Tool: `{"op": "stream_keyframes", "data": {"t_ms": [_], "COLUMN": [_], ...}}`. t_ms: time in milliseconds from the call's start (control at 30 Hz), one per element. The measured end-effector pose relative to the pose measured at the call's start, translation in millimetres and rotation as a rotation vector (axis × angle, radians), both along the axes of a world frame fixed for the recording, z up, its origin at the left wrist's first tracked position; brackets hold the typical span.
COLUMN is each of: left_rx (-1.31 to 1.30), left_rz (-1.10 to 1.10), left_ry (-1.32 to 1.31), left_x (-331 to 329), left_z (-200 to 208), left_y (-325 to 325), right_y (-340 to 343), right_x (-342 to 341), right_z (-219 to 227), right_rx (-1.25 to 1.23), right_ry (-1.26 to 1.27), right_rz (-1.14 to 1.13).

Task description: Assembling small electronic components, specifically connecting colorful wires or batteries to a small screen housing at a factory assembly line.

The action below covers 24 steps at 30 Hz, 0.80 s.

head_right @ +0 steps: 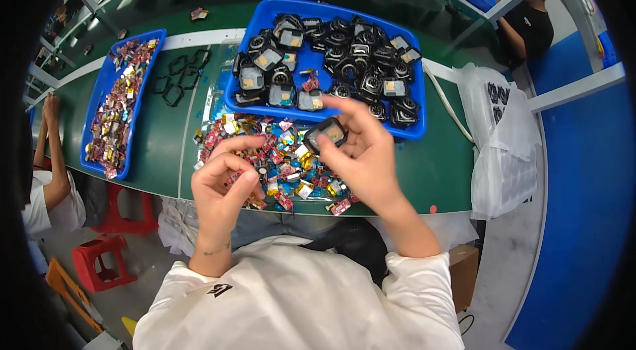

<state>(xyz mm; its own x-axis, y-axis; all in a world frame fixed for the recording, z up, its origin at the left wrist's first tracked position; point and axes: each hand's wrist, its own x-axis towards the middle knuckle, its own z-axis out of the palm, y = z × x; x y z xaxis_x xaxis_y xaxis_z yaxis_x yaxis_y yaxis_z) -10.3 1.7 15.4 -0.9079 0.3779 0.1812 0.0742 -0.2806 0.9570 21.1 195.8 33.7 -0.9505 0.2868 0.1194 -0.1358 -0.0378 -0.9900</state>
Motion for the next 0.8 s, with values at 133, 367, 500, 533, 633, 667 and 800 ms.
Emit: {"op": "stream_keyframes", "data": {"t_ms": [133,367,500,533,633,667,800], "left_rx": [0.014,-0.111,-0.156,-0.181,-0.17,-0.172,-0.172], "left_rz": [-0.017,0.018,0.03,0.032,0.05,0.052,0.066], "left_ry": [-0.017,0.028,0.042,0.06,0.014,0.014,-0.004], "left_x": [1.5,0.2,1.1,0.3,-0.4,-0.4,-0.4], "left_z": [7.4,6.8,6.3,5.6,5.7,5.2,4.4], "left_y": [10.8,19.5,22.2,22.8,25.3,25.7,25.9], "right_y": [-23.0,-35.9,-33.4,-32.8,-32.3,-32.4,-32.5], "right_x": [13.6,17.6,20.4,19.6,18.1,17.7,17.4], "right_z": [-4.3,-12.3,-16.5,-17.8,-21.4,-20.7,-20.7], "right_rx": [-0.022,-0.047,0.085,0.105,0.105,0.103,0.131], "right_ry": [-0.011,0.033,0.051,0.068,0.068,0.069,0.084], "right_rz": [0.028,0.047,0.052,0.058,0.049,0.05,0.053]}}
